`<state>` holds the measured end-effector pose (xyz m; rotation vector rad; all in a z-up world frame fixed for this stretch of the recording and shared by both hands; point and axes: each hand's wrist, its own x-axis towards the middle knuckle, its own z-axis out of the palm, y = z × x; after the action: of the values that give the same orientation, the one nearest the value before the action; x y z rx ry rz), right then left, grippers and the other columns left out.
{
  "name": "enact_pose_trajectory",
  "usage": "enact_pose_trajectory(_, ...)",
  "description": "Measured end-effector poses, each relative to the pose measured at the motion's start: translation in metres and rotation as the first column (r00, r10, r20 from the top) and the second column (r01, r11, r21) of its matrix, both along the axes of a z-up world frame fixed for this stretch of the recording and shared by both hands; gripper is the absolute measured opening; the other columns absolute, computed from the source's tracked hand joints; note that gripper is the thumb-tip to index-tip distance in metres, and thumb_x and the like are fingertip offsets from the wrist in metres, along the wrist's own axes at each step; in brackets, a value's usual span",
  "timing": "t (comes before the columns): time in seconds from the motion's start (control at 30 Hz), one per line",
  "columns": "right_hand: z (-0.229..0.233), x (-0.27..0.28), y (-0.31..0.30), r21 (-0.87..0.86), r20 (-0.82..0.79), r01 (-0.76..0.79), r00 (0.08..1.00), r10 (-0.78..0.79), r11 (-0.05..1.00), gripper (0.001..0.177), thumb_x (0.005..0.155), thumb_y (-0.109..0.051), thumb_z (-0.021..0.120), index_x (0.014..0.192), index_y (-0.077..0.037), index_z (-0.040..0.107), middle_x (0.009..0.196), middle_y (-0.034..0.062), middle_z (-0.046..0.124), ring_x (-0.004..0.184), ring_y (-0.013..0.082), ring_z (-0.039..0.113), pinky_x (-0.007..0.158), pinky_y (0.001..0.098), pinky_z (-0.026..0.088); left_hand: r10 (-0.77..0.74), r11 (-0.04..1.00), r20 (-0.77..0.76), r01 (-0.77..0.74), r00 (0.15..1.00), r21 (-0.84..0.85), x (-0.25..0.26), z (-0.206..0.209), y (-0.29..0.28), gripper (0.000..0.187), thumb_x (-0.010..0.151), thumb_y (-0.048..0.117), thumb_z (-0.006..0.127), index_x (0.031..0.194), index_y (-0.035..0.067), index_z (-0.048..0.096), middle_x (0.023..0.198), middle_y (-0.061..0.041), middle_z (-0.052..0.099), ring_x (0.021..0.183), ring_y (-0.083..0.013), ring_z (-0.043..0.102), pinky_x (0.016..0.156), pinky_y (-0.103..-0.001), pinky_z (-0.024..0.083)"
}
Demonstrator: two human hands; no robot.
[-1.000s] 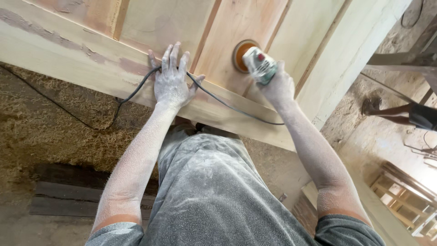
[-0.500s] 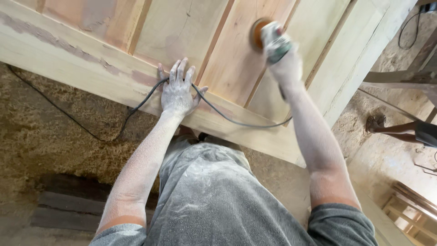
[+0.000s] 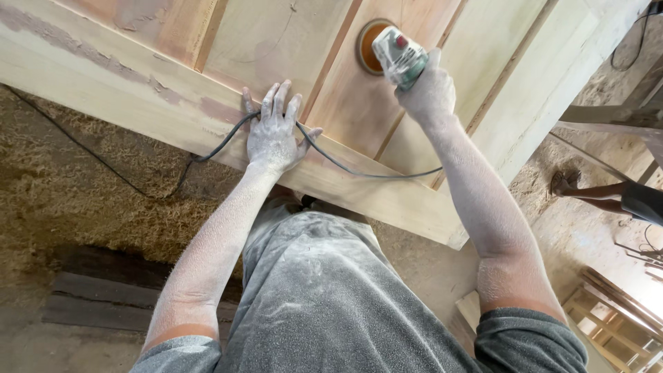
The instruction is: The person uses an orbital sander to smooth the surface of a large wooden panel. They move the sander across the flat areas and along the raised frame edges, generating wood dust.
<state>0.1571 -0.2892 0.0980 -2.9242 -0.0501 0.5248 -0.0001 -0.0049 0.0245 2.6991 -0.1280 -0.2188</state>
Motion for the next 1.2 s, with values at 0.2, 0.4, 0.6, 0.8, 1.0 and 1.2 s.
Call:
enact_pose_trajectory(0.2,-0.011,0.035,-0.007,0.001,0.034,0.015,0.999,-0.015,1.000,0.062,0.080,-0.019,0.087,0.120,-0.001,0.043,0.098,0.0238,0.074,0.094,0.0423,0.073,0.083,0.0505,0.060,0.002,1.000,-0.014,-0.002,1.000,-0.019,0.002,-0.002,0.000,0.088,0.100,0.078,0.040,0.154,0.009,0.046,0.163,-0.013,0.028,0.155,-0.0257,0.021,0.125,-0.067,-0.005)
enact_pose_trajectory(0.4,-0.019,0.065,-0.014,0.036,0.060,0.179,0.982,-0.181,0.983,0.066,0.076,-0.021,0.087,0.119,-0.001,0.042,0.100,0.0219,0.073,0.094,0.0394,0.074,0.081,0.0478,0.061,-0.002,1.000,-0.026,0.002,1.000,0.012,0.001,-0.006,0.000,0.087,0.100,0.078,0.042,0.153,0.008,0.045,0.162,-0.012,0.028,0.155,-0.0250,0.022,0.126,-0.067,-0.004)
enact_pose_trajectory(0.6,-0.009,-0.004,-0.006,0.087,0.088,0.016,0.996,-0.023,0.996,0.059,0.087,-0.026,0.084,0.122,-0.001,0.045,0.095,0.0263,0.073,0.089,0.0457,0.072,0.075,0.0529,0.059,0.027,0.997,0.016,-0.026,1.000,-0.075,-0.003,-0.002,0.003,0.082,0.099,0.074,0.046,0.150,0.009,0.048,0.160,-0.013,0.031,0.154,-0.0283,0.024,0.126,-0.068,-0.001)
enact_pose_trajectory(0.8,0.010,-0.084,-0.003,0.028,-0.092,-0.118,0.989,0.120,0.993,0.058,0.079,-0.029,0.086,0.114,-0.003,0.048,0.086,0.0264,0.072,0.079,0.0479,0.072,0.071,0.0571,0.058,0.028,0.998,0.020,-0.026,0.999,-0.058,-0.002,-0.001,0.002,0.082,0.101,0.075,0.049,0.150,0.008,0.048,0.159,-0.016,0.032,0.154,-0.0284,0.025,0.126,-0.068,-0.001)
enact_pose_trajectory(1.0,-0.001,-0.022,-0.017,-0.004,0.046,-0.017,0.999,0.017,1.000,0.066,0.081,-0.028,0.089,0.120,0.000,0.043,0.089,0.0275,0.072,0.084,0.0488,0.070,0.074,0.0570,0.058,0.009,1.000,-0.009,-0.009,1.000,-0.023,-0.001,-0.001,0.000,0.084,0.099,0.074,0.049,0.151,0.009,0.047,0.160,-0.015,0.031,0.154,-0.0280,0.023,0.125,-0.068,-0.003)
enact_pose_trajectory(1.2,-0.014,0.029,-0.029,-0.001,0.047,0.138,0.989,-0.138,0.990,0.065,0.076,-0.021,0.088,0.118,0.000,0.043,0.092,0.0229,0.073,0.088,0.0426,0.074,0.078,0.0507,0.060,0.019,0.999,-0.040,-0.020,0.999,-0.028,0.002,0.001,-0.001,0.082,0.098,0.073,0.051,0.150,0.009,0.048,0.161,-0.013,0.030,0.154,-0.0278,0.024,0.126,-0.068,-0.002)
